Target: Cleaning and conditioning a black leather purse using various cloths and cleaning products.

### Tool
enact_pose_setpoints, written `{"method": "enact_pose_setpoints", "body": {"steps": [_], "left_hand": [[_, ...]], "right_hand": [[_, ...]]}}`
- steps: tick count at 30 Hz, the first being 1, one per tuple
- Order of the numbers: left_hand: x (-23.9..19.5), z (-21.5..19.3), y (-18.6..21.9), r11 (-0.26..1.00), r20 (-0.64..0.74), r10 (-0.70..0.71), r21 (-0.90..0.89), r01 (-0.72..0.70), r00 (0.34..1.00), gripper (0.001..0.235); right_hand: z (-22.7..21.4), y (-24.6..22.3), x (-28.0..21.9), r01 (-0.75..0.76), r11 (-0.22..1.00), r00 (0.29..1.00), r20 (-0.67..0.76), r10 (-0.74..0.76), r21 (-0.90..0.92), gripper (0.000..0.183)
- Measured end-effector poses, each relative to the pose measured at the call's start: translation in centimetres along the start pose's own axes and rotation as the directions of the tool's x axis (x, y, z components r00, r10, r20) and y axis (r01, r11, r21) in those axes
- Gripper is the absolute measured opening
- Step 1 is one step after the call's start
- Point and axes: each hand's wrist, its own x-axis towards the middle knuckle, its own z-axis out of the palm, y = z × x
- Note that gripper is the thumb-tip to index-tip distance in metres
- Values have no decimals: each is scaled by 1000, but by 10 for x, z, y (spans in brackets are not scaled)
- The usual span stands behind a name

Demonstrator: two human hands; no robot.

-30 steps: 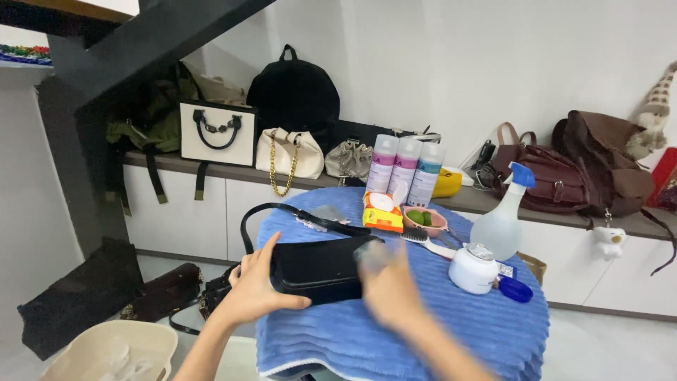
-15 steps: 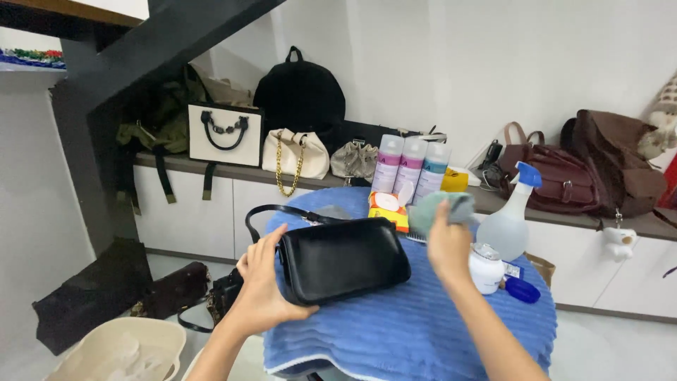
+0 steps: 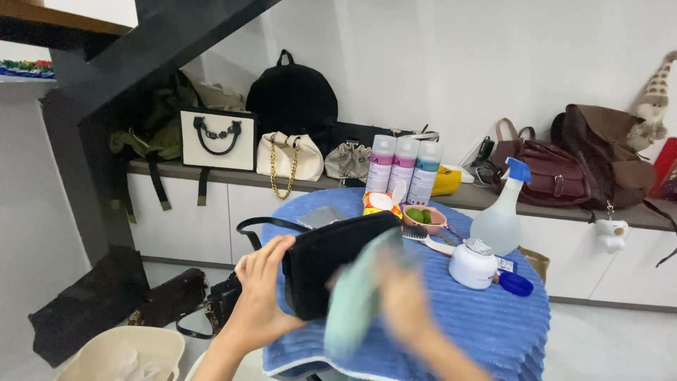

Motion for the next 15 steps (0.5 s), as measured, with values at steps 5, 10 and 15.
{"method": "enact_pose_setpoints", "body": {"steps": [5,10,15], "left_hand": [[9,-2,11,985,46,118,121,-122,992,105],[26,-20,15,997,275,-52,72,33,960,124],[24,-37,43,838,502,-476,9,546,722,143]], "right_hand": [[-95,-39,88,-419,728,761,-228,608,543,43],[-28,-2,100,168,960,981,-134,-140,225,15],[-13,-15,100,57,997,997,-56,-54,58,29]]}}
